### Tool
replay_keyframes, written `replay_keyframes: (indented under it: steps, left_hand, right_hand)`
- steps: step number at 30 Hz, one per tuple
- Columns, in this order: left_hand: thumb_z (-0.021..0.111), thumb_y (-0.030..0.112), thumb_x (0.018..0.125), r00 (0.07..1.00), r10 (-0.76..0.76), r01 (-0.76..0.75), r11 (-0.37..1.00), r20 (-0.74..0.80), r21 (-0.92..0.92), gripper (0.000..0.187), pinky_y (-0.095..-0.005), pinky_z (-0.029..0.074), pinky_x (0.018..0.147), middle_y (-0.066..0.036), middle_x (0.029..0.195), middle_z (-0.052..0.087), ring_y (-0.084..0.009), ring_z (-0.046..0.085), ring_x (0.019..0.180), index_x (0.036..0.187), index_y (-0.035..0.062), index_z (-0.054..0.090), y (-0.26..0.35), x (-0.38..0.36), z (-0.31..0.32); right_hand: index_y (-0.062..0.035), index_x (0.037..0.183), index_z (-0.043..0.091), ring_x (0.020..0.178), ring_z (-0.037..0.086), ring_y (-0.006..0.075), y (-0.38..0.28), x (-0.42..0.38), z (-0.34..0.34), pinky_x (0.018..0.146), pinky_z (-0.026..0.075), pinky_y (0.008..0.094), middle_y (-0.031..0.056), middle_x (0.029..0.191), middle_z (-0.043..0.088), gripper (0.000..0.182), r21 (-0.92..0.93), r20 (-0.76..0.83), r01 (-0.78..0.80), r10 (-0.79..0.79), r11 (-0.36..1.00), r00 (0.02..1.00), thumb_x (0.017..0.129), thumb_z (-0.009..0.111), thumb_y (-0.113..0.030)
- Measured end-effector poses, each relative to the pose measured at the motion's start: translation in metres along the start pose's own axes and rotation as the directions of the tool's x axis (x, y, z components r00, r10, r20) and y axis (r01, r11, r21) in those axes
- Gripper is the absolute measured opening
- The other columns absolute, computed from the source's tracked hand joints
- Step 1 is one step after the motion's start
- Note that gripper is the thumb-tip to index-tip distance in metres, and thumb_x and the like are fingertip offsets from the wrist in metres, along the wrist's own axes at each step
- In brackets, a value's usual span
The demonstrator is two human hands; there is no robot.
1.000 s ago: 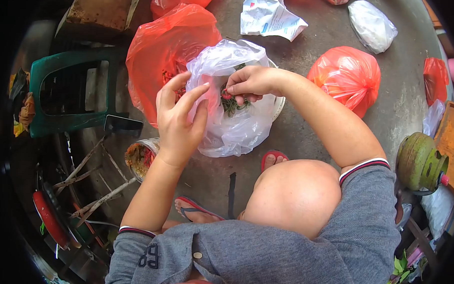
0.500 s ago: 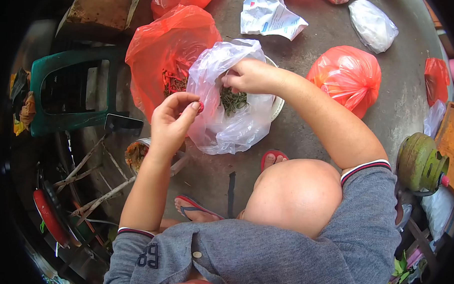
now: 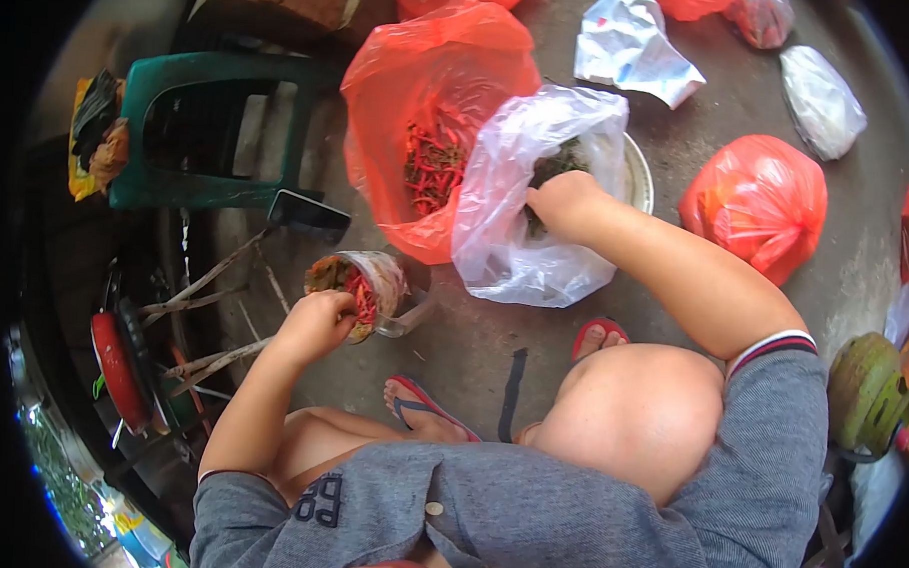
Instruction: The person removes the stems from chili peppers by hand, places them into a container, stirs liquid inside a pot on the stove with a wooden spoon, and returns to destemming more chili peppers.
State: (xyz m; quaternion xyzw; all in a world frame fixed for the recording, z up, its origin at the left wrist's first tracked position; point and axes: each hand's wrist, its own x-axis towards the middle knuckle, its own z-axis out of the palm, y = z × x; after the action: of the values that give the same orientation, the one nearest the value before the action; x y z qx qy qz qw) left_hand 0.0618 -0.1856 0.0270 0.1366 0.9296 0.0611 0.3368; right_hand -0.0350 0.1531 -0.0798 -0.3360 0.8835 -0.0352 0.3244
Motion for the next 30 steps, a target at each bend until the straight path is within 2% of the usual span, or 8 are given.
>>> replay_keyframes:
  steps: [5,7,11,16,21,23,27,30]
  left_hand:
    - [0.060,0.011,0.076,0.987,-0.024,0.037,0.997,-0.161,0.074,0.016,-0.0390,0.050,0.067,-0.014,0.085,0.062,-0.0317,0.061,0.076,0.090,0.0050,0.063,0.037,0.003,-0.014]
    - [0.064,0.010,0.076,0.889,0.140,-0.252,0.944,-0.437,-0.211,0.015,-0.0357,0.050,0.069,-0.012,0.095,0.060,-0.0276,0.062,0.081,0.090,0.0052,0.062,0.064,0.018,-0.018]
    - [0.070,0.021,0.072,0.694,0.327,-0.505,0.856,-0.641,-0.111,0.030,-0.0465,0.034,0.098,-0.030,0.134,0.032,-0.0427,0.039,0.120,0.099,0.0092,0.064,0.133,0.067,-0.020]
    - [0.066,0.015,0.072,0.819,0.077,-0.255,0.937,-0.568,-0.241,0.032,-0.0425,0.040,0.094,-0.029,0.133,0.033,-0.0420,0.044,0.114,0.103,0.0087,0.063,0.155,0.130,0.005]
    - [0.052,-0.003,0.072,0.720,0.223,-0.396,0.910,-0.657,-0.124,0.044,-0.0419,0.045,0.084,-0.021,0.118,0.049,-0.0377,0.053,0.097,0.116,-0.0001,0.049,0.143,0.123,-0.009]
    - [0.050,-0.007,0.071,0.721,0.227,-0.407,0.903,-0.655,-0.136,0.050,-0.0429,0.044,0.086,-0.021,0.118,0.048,-0.0393,0.052,0.101,0.121,-0.0003,0.045,0.145,0.116,-0.014]
    - [0.050,-0.009,0.069,0.768,0.207,-0.404,0.891,-0.606,-0.207,0.054,-0.0432,0.044,0.085,-0.021,0.122,0.043,-0.0394,0.051,0.103,0.122,-0.0007,0.044,0.154,0.103,-0.023]
    - [0.050,-0.009,0.069,0.759,0.196,-0.428,0.868,-0.621,-0.250,0.052,-0.0432,0.045,0.084,-0.021,0.122,0.044,-0.0395,0.051,0.103,0.121,-0.0014,0.044,0.164,0.094,-0.030]
  right_hand:
    - [-0.0077,0.100,0.062,0.108,0.053,0.0247,0.011,0.014,0.029,0.091,0.040,0.0440,0.0069,0.101,0.063,0.027,-0.206,-0.195,0.124,-0.164,0.971,0.967,0.076,0.056,-0.018]
    - [-0.0090,0.102,0.063,0.117,0.044,0.0241,0.010,0.011,0.031,0.102,0.027,0.0456,0.0062,0.109,0.060,0.031,-0.191,-0.419,0.157,-0.225,0.969,0.880,0.074,0.057,-0.022]
    - [-0.0097,0.103,0.063,0.116,0.043,0.0273,0.013,0.026,0.053,0.106,0.022,0.0446,0.0091,0.118,0.055,0.034,-0.253,-0.511,0.175,-0.285,0.951,0.811,0.072,0.057,-0.022]
    - [-0.0101,0.095,0.063,0.102,0.049,0.0254,0.008,0.020,0.052,0.090,0.035,0.0392,0.0088,0.106,0.054,0.027,-0.144,-0.417,0.186,-0.230,0.972,0.879,0.072,0.056,-0.022]
    - [-0.0066,0.099,0.060,0.098,0.053,0.0281,0.025,-0.001,0.025,0.086,0.042,0.0406,0.0128,0.101,0.056,0.028,0.169,-0.275,0.118,-0.068,0.979,0.959,0.073,0.053,-0.011]
    - [-0.0055,0.105,0.059,0.101,0.054,0.0317,0.046,-0.002,0.026,0.089,0.042,0.0410,0.0153,0.110,0.056,0.035,0.099,-0.620,0.222,-0.114,0.970,0.776,0.072,0.049,-0.003]
    - [-0.0055,0.107,0.059,0.094,0.057,0.0334,0.065,-0.030,-0.002,0.084,0.046,0.0384,0.0143,0.106,0.060,0.037,0.043,-0.722,0.355,-0.217,0.934,0.658,0.072,0.048,0.000]
    - [-0.0052,0.104,0.059,0.094,0.057,0.0328,0.067,-0.052,-0.014,0.083,0.046,0.0376,0.0146,0.100,0.061,0.034,0.111,-0.573,0.283,-0.171,0.953,0.801,0.072,0.049,0.000]
